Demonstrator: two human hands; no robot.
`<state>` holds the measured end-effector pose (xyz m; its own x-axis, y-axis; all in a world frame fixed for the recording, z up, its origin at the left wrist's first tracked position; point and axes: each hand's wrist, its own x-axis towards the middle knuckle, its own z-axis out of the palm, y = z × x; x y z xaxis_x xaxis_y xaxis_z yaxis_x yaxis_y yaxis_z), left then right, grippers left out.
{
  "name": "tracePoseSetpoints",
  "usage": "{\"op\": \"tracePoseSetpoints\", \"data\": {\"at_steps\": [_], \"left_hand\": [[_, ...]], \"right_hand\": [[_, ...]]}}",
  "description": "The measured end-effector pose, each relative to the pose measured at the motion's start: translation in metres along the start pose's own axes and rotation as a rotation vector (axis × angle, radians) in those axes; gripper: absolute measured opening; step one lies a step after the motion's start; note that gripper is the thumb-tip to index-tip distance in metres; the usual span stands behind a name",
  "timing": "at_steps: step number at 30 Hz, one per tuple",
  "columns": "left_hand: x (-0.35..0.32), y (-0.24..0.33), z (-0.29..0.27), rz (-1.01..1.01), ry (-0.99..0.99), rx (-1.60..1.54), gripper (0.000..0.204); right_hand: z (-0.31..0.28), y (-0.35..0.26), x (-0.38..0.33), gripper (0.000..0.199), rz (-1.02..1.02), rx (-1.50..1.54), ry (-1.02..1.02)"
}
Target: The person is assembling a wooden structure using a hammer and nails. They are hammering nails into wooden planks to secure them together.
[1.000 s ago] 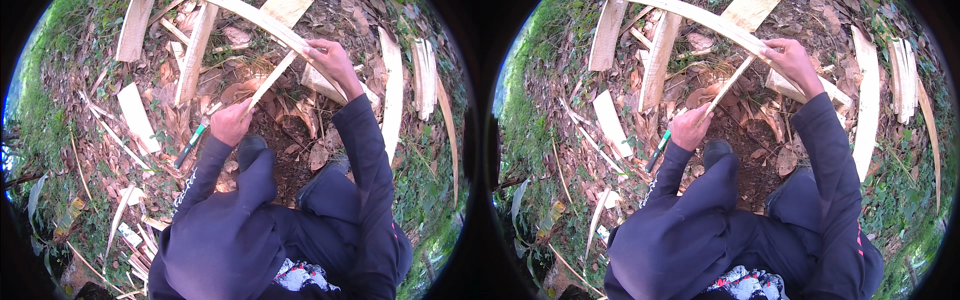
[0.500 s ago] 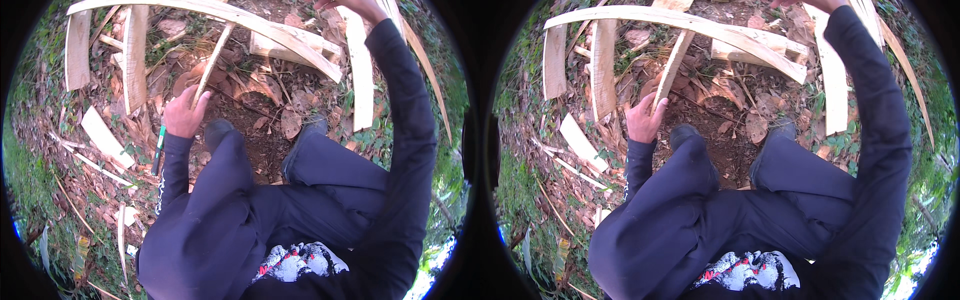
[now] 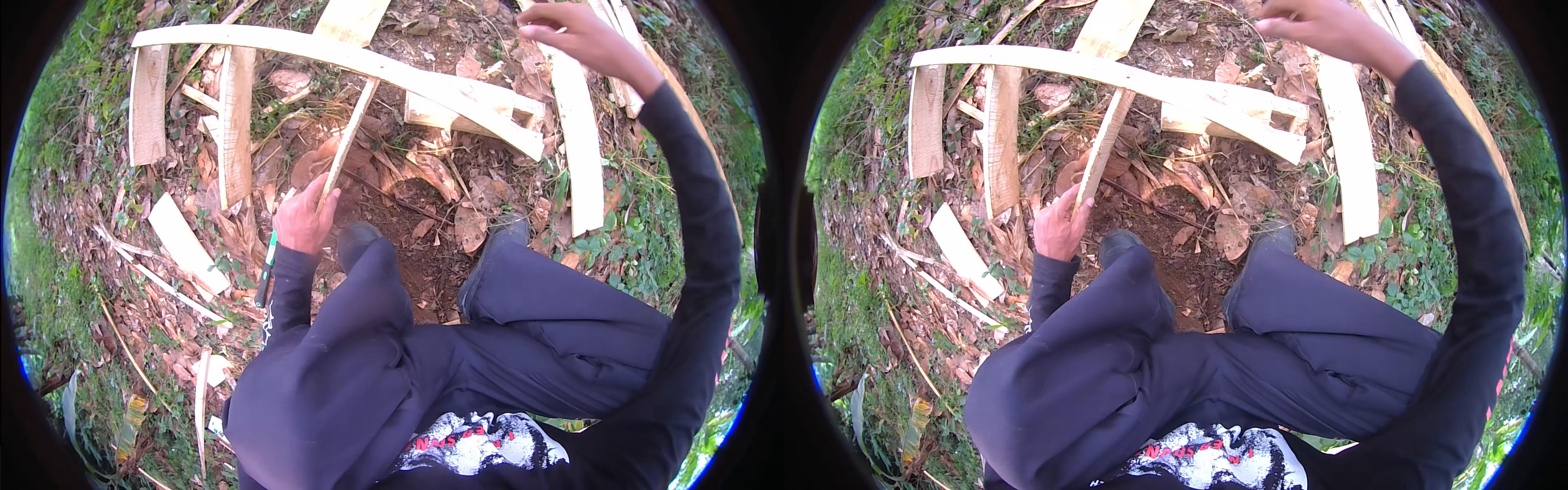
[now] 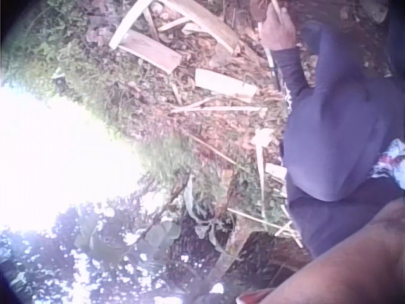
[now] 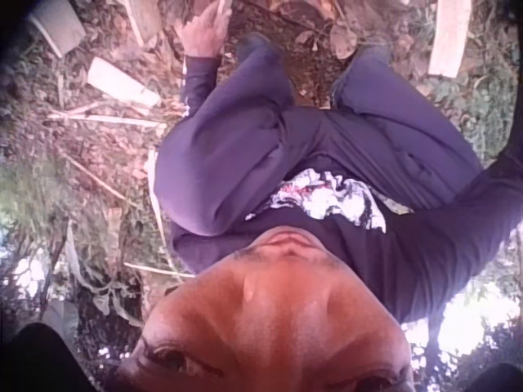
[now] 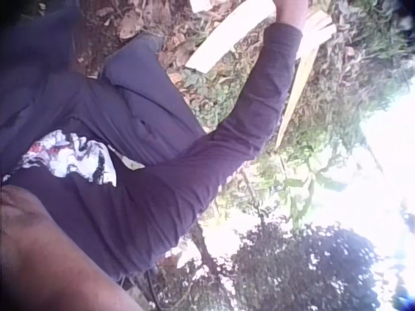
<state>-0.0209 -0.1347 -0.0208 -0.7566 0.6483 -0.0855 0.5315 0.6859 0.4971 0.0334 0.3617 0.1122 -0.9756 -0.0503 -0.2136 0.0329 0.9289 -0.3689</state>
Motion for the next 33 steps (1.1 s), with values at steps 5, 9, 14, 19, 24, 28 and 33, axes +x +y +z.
{"op": "tracePoseSetpoints", "data": {"at_steps": [5,9,14,19,24,28,33], "left_hand": [[0.001,-0.01,0.015,0.076,0.119,-0.04,0.029],[-0.003,-0.012,0.023,0.106,0.2,-0.065,0.027],[-0.005,-0.013,0.021,0.134,0.231,-0.104,0.025],[0.0,-0.013,0.019,0.153,0.245,-0.1,0.024],[0.001,-0.019,0.017,0.164,0.25,-0.111,0.024],[0.0,-0.022,0.016,0.116,0.159,-0.117,0.025],[0.001,-0.022,0.013,0.122,0.163,-0.097,0.024]], "right_hand": [[0.135,-0.095,0.077,0.048,0.018,0.181,0.224],[0.165,-0.114,0.101,0.042,0.18,0.449,0.198],[0.154,-0.11,0.106,0.034,0.225,0.652,0.065],[0.164,-0.099,0.107,0.039,0.138,0.659,0.109],[0.155,-0.11,0.105,0.04,0.186,0.637,0.081],[0.16,-0.106,0.106,0.036,0.191,0.635,0.113],[0.164,-0.109,0.113,0.035,0.214,0.57,0.189]]}}
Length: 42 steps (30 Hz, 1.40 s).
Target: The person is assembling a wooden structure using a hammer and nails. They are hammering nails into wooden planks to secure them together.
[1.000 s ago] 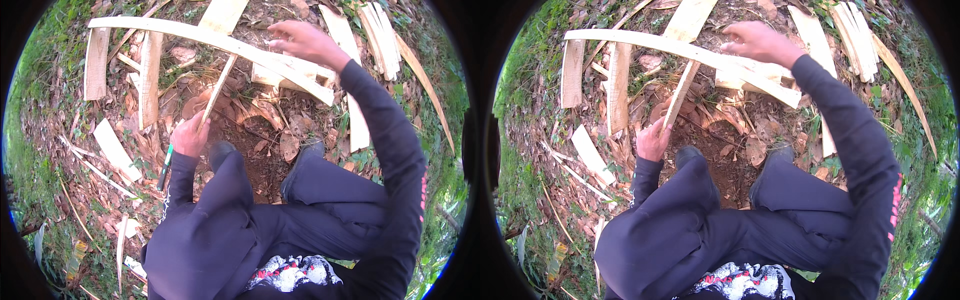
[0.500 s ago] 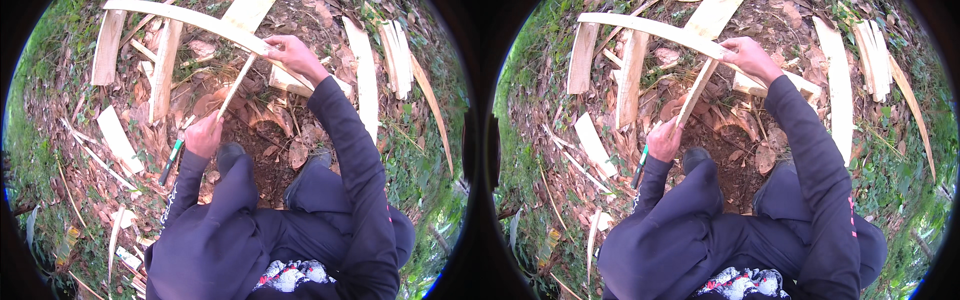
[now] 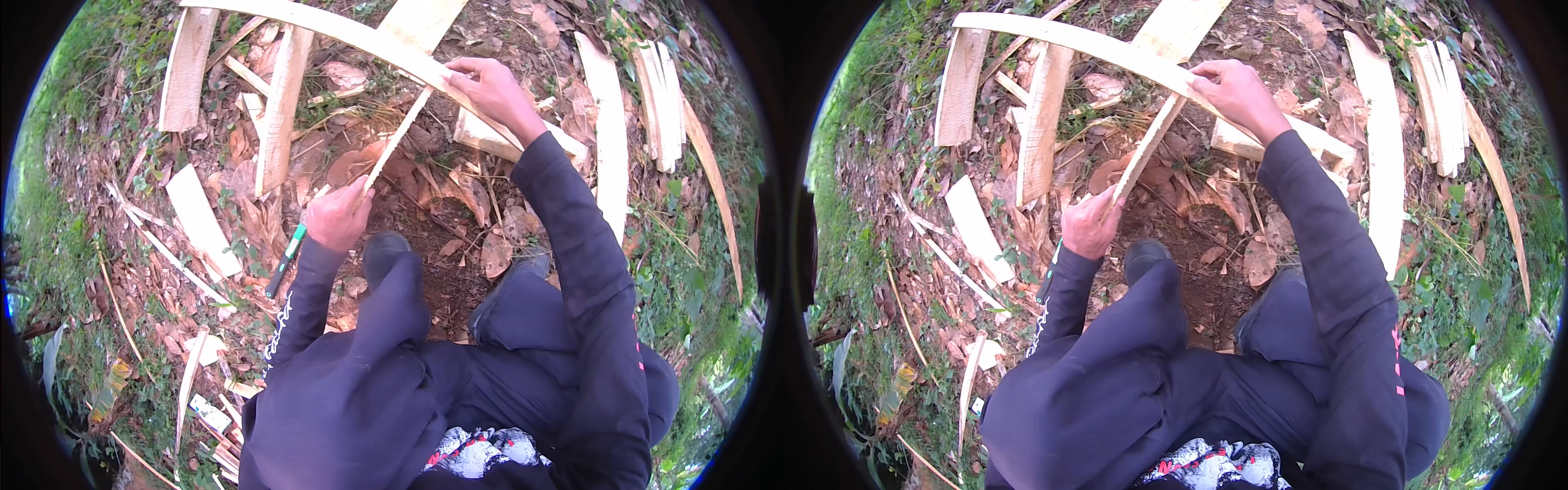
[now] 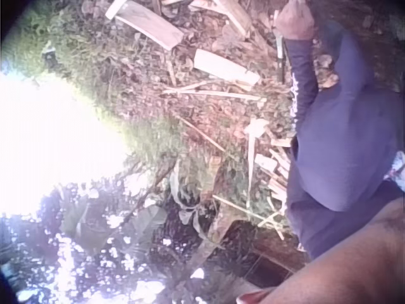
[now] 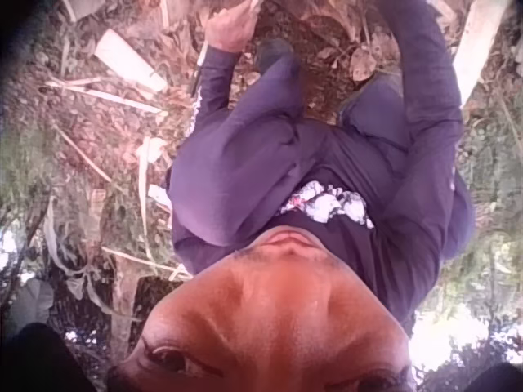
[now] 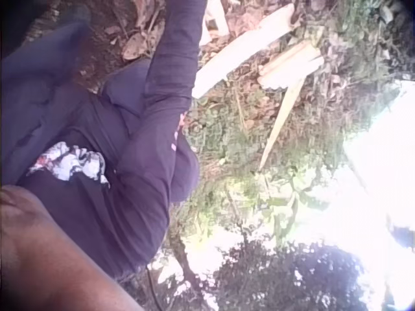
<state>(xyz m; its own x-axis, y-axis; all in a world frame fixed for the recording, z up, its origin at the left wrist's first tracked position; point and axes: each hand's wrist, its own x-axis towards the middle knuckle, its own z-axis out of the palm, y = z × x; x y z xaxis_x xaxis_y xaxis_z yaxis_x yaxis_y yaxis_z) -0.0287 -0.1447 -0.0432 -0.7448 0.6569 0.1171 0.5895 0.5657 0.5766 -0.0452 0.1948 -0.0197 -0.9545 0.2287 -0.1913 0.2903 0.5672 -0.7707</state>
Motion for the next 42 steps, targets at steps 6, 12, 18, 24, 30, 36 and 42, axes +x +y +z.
{"op": "tracePoseSetpoints", "data": {"at_steps": [6,12,18,24,30,36,42], "left_hand": [[-0.001,-0.002,-0.001,0.042,0.028,0.016,0.028],[0.012,0.001,-0.043,-0.505,0.436,-0.044,0.045],[0.006,-0.072,-0.095,-0.55,0.268,0.371,0.033],[0.02,-0.095,-0.113,-0.527,0.325,0.445,0.028],[0.028,-0.13,-0.118,-0.596,0.317,0.3,0.031],[0.023,-0.133,-0.116,-0.599,0.308,0.293,0.03],[0.022,-0.13,-0.123,-0.614,0.287,0.275,0.032]], "right_hand": [[0.005,0.003,0.005,0.033,-0.036,0.048,0.039],[0.009,0.015,0.008,0.029,-0.01,0.096,0.072],[0.004,0.008,0.009,0.028,-0.007,0.101,0.017],[0.003,0.012,0.011,0.032,0.026,0.119,0.016],[0.001,0.006,0.004,0.032,0.037,0.089,0.004],[0.004,0.001,0.004,0.033,0.037,0.064,0.026],[0.005,0.004,0.004,0.033,0.009,0.083,0.021]]}}
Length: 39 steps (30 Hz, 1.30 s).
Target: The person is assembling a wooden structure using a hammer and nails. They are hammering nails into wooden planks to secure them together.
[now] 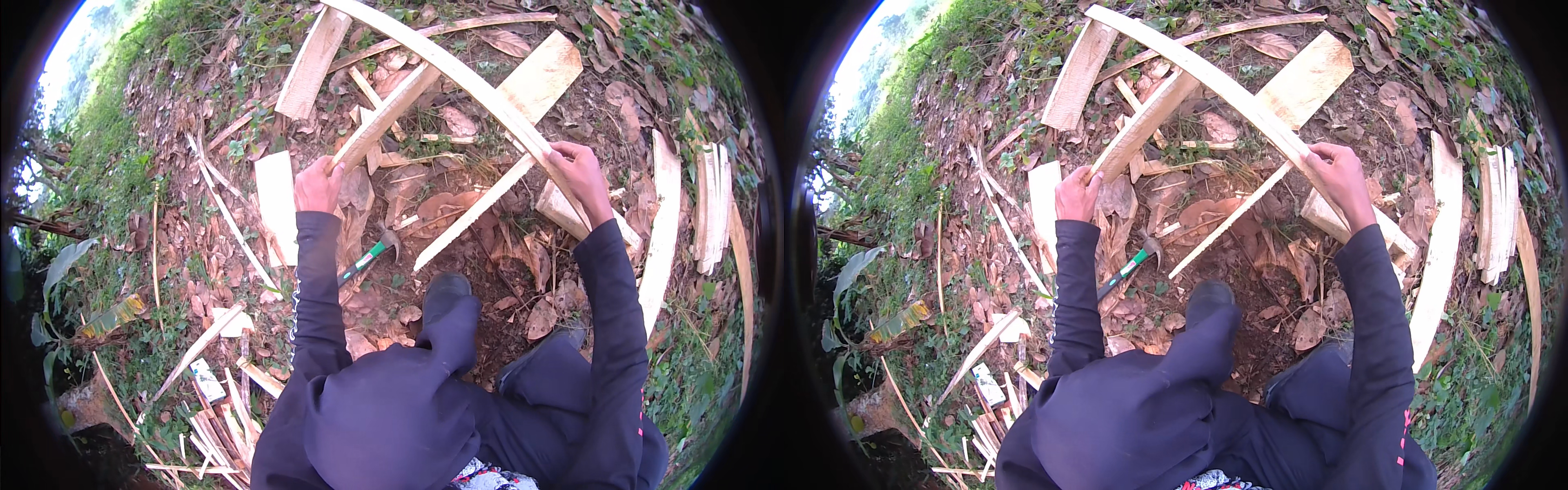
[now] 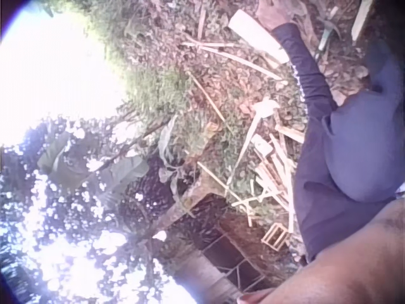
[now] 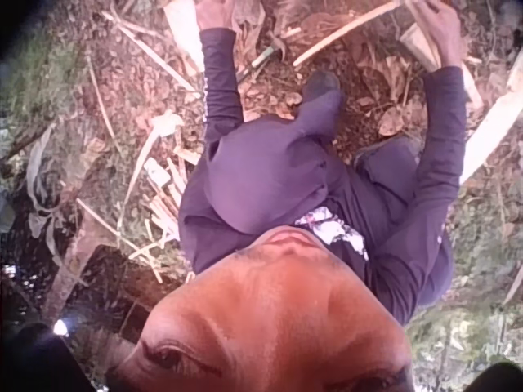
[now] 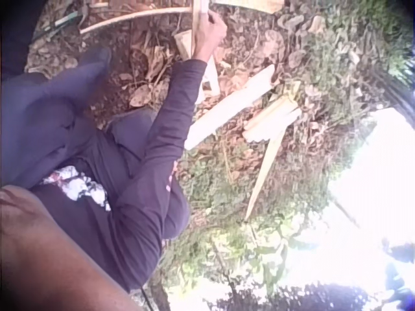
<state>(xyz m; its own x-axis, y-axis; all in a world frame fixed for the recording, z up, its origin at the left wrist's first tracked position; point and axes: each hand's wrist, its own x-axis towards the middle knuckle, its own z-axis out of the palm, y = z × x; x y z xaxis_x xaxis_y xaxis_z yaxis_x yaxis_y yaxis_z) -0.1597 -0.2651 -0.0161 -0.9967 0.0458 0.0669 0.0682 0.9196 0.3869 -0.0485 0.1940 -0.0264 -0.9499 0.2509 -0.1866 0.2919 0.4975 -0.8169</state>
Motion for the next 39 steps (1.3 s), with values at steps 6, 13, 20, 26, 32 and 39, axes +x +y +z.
{"op": "tracePoseSetpoints", "data": {"at_steps": [6,13,20,26,32,39], "left_hand": [[0.038,-0.012,-0.015,-0.111,0.239,-0.306,0.04],[0.182,-0.108,-0.005,-0.084,0.024,-0.292,0.042],[0.223,-0.095,-0.003,-0.107,0.065,-0.181,0.036],[0.229,-0.093,0.004,-0.142,0.199,-0.054,0.036],[0.211,-0.093,-0.024,-0.14,0.27,0.018,0.035],[-0.044,0.089,-0.023,0.223,-0.066,-0.455,0.044]], "right_hand": [[-0.004,0.002,-0.002,0.031,0.043,-0.001,-0.004],[0.001,-0.002,0.001,0.03,0.036,0.04,-0.009],[-0.004,-0.007,0.0,0.03,0.035,-0.015,-0.008],[-0.008,-0.007,-0.003,0.03,0.051,0.021,-0.023],[0.002,-0.015,-0.004,0.032,0.036,0.046,0.011],[-0.002,0.004,-0.008,0.033,0.038,0.035,0.027]]}}
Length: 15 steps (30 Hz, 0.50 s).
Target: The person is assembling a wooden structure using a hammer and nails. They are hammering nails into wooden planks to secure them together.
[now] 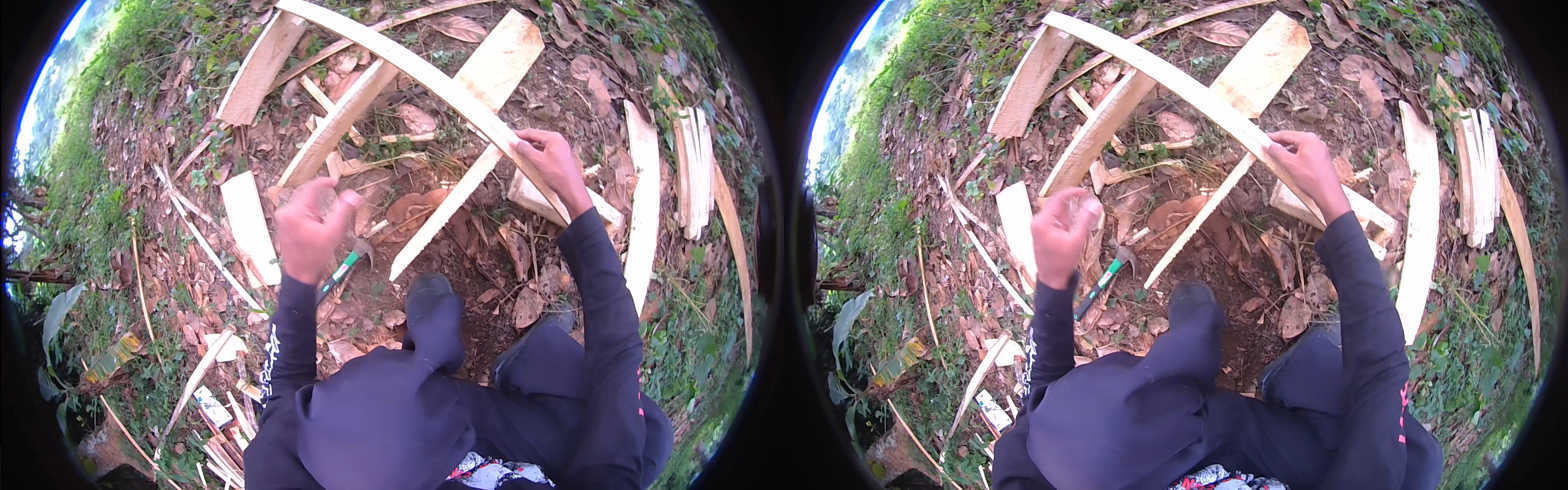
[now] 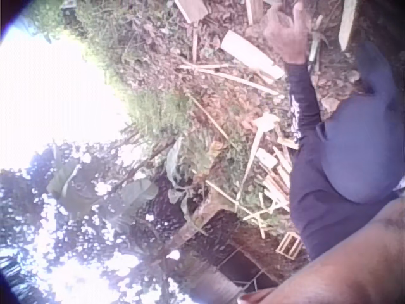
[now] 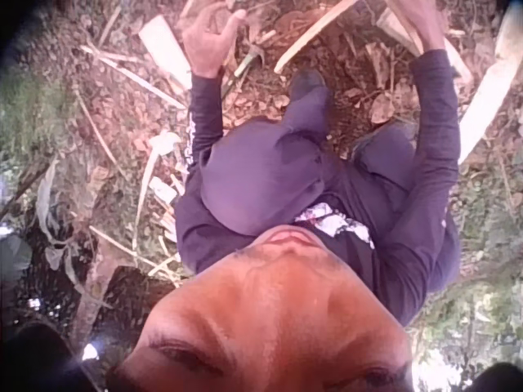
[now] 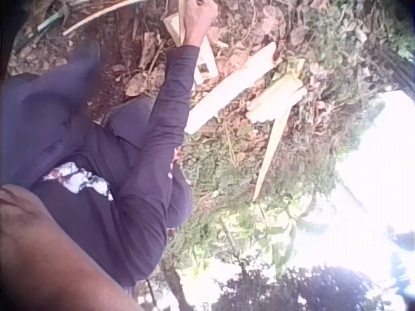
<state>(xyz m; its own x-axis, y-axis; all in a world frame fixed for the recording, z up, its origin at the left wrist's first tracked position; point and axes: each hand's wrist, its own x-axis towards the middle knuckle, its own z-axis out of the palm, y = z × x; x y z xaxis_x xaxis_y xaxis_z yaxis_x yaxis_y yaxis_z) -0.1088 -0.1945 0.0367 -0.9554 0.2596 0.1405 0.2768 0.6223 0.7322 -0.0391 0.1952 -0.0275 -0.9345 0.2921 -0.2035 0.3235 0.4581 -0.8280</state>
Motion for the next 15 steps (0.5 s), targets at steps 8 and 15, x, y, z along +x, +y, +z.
{"op": "tracePoseSetpoints", "data": {"at_steps": [8,15], "left_hand": [[-0.079,0.012,0.101,0.243,-0.263,0.355,0.027],[-0.076,0.005,0.098,0.319,-0.343,0.28,0.023]], "right_hand": [[-0.051,0.003,-0.01,0.04,0.187,0.13,-0.286],[-0.063,0.024,-0.048,0.03,0.217,0.223,-0.442]]}}
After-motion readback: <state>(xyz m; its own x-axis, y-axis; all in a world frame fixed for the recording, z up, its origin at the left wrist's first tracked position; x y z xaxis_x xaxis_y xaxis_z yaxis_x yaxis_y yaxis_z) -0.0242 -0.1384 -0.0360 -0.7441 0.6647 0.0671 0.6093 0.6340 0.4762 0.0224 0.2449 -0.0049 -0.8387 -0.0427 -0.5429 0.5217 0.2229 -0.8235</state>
